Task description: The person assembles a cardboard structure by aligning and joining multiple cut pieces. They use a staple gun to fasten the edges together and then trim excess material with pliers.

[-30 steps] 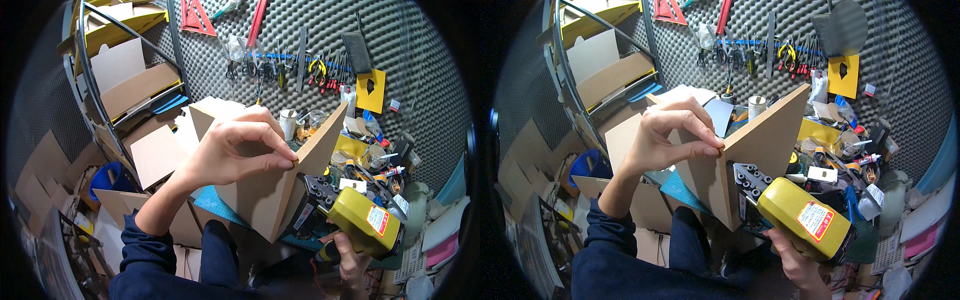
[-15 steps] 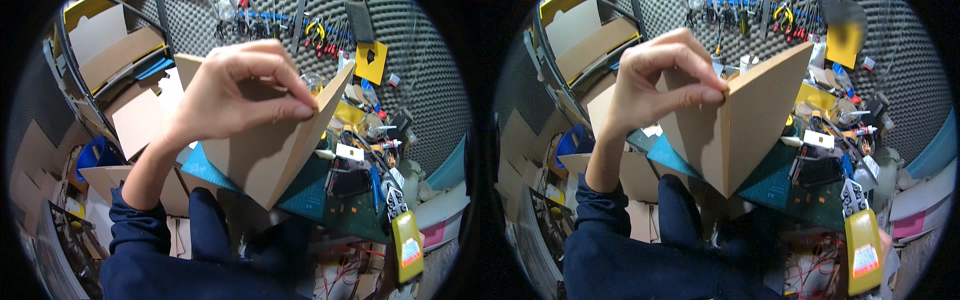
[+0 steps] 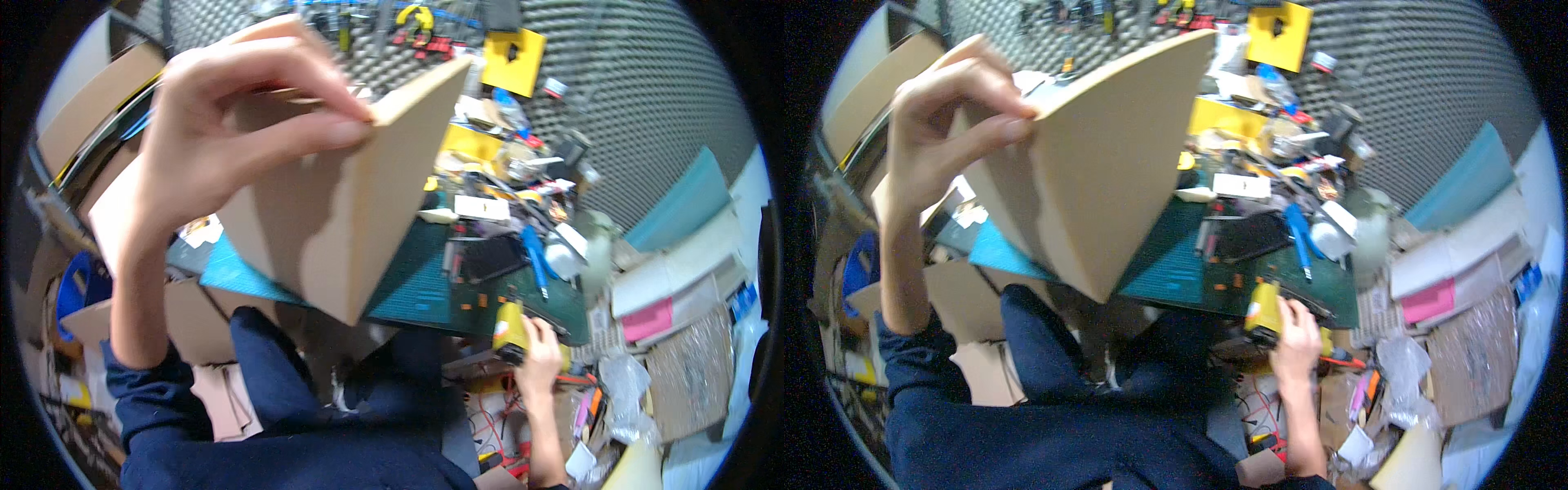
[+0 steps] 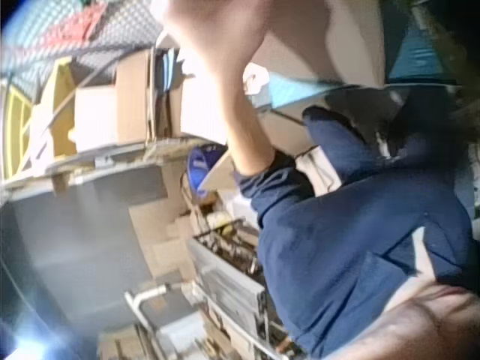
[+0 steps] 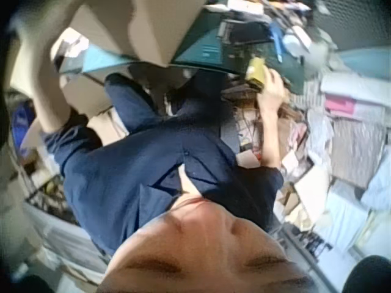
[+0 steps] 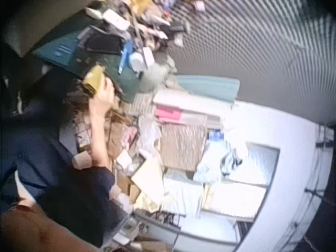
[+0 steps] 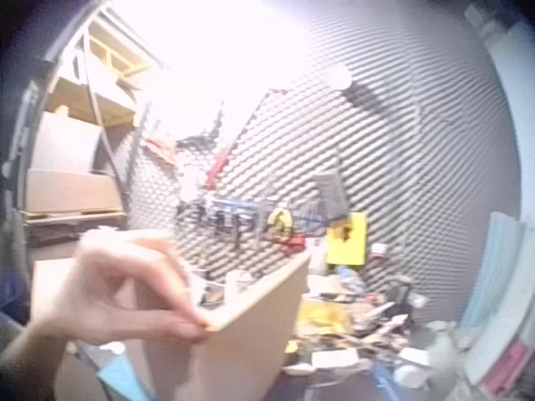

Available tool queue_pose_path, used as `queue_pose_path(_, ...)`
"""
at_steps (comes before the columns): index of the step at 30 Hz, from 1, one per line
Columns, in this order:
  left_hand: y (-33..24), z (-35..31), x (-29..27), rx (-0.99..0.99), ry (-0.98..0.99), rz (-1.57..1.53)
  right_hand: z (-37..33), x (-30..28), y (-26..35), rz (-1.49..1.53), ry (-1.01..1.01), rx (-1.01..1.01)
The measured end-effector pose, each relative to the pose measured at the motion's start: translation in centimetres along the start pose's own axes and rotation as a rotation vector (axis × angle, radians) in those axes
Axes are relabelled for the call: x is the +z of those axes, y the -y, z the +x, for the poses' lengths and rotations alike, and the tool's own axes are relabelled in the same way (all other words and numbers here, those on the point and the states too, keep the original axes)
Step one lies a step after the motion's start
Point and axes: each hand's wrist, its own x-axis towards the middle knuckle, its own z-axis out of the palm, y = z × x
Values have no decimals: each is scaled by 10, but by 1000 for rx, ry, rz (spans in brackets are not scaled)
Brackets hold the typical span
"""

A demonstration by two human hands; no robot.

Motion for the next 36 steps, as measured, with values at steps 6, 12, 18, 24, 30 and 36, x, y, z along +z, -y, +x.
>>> queue_pose_path(6, 1, 0, 1, -55, 16, -18, 24, 1, 2, 142, 177, 142)
queue_pose_path(12, 2, -1, 0, -31, -2, -14, 30, -5, -2, 434, 357, 276)
queue_pose_path(18, 0, 4, -2, 40, 30, -35, 28, 7, 2, 397, 190, 176)
queue_pose_path(24, 2, -1, 0, -49, -2, -107, 27, -13, 31, 273, 169, 158)
queue_pose_path(30, 14, -3, 10, -8, -88, -284, -18, 20, 159, 1070, 301, 117)
queue_pose_path(36, 15, -1, 7, 46, -68, -250, -2, 116, 256, 1657, 4, 470)
